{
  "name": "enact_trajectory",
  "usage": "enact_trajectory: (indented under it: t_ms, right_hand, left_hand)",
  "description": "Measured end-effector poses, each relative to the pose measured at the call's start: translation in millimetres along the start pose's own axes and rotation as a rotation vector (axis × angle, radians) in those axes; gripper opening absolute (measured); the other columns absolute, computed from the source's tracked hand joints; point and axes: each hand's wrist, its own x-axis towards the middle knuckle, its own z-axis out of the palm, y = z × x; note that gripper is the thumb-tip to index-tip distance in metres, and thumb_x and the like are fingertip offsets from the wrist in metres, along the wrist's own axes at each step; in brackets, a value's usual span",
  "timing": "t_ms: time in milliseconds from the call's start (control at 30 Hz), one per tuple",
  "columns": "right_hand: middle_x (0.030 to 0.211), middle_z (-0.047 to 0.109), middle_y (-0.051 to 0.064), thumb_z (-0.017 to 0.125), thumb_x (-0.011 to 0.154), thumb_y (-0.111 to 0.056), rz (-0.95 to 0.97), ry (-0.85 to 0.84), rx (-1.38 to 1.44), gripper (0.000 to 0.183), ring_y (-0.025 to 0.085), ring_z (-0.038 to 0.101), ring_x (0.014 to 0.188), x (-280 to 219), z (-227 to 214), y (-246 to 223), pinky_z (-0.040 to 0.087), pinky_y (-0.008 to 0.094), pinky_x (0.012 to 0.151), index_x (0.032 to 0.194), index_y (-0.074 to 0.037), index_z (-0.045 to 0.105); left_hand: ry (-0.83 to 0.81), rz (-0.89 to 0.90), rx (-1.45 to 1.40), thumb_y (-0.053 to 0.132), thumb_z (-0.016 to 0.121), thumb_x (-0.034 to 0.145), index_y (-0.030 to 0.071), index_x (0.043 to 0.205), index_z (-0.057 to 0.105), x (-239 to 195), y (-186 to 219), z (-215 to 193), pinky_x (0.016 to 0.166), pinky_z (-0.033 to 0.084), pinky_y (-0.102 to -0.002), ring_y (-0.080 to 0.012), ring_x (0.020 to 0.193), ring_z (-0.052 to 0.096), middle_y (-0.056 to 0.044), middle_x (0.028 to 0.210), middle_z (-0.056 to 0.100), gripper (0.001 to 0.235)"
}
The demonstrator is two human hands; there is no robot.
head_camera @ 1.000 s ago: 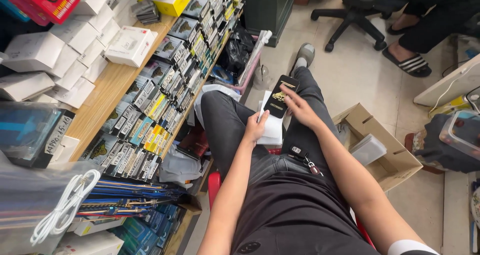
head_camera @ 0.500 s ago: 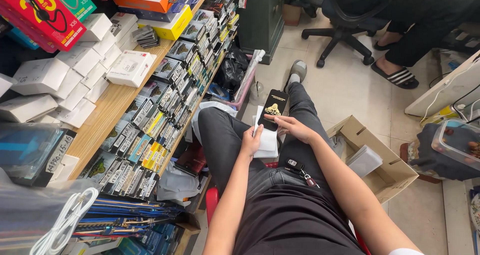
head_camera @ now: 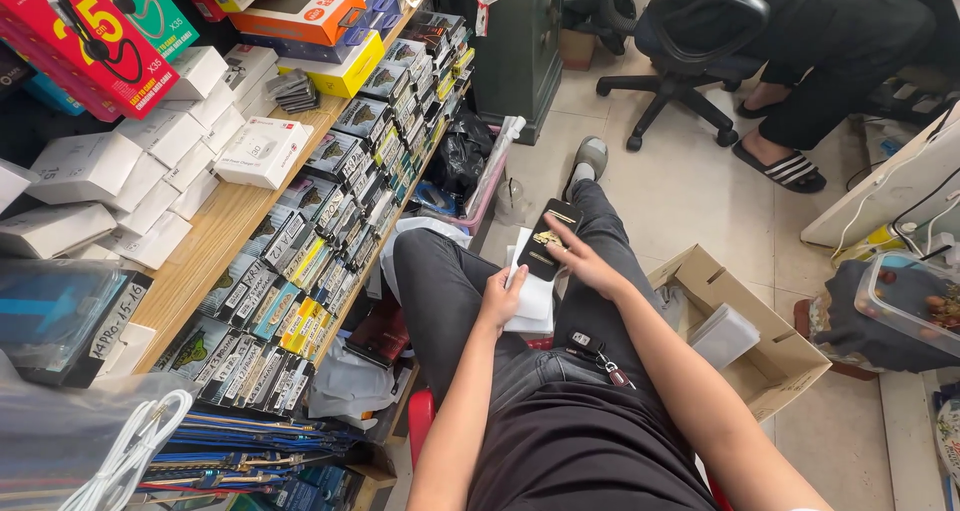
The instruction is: The person repeatedly picks up small black packages and white paper sheets, places the packages on the sheets, and sets them into a cardboard box. The person handles the items one at a time and continues the cycle throughout the clip.
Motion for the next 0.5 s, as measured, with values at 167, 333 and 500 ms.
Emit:
enact_trajectory:
  t_ms: [167, 333, 500]
  right_hand:
    - [0.107, 0.075, 0.016, 0.064, 0.100, -0.033, 0.070, -0.269, -0.068, 0.060, 0.017, 0.071, 0.085, -26.5, 16.4, -34.1, 0.062, 0.032, 0.080, 0.156, -0.036, 0.045]
    - [0.116, 0.076, 0.018, 0.067, 0.098, -0.028, 0.124, -0.399, -0.007, 0.062, 0.019, 0.070, 0.097, -26.7, 13.7, -31.6, 0.059, 0.037, 0.089, 0.156, -0.030, 0.048]
    - [0.154, 0.054, 0.009, 0.060, 0.103, -0.031, 0.111, -0.164, 0.155, 0.047, 0.028, 0.065, 0.122, -11.1, 5.0, -7.5, 0.057, 0.041, 0.097, 0.150, -0.031, 0.056]
  left_hand:
    - [0.054, 0.037, -0.012, 0.036, 0.065, 0.103, 0.013, 0.083, 0.071, -6.4, 4.9, -1.7, 0.059, 0.050, -0.023, -0.0088, 0.061, 0.058, 0.001, 0.068, 0.065, 0.032]
    - [0.064, 0.007, -0.039, 0.035, 0.063, 0.102, 0.012, 0.085, 0.072, -24.0, 33.5, 1.0, 0.059, 0.050, -0.023, -0.0091, 0.062, 0.057, 0.001, 0.069, 0.064, 0.029]
    - [0.024, 0.010, 0.010, 0.039, 0.066, 0.102, 0.015, 0.084, 0.072, 1.4, -5.5, -0.7, 0.057, 0.050, -0.022, -0.0086, 0.060, 0.060, 0.001, 0.068, 0.066, 0.030]
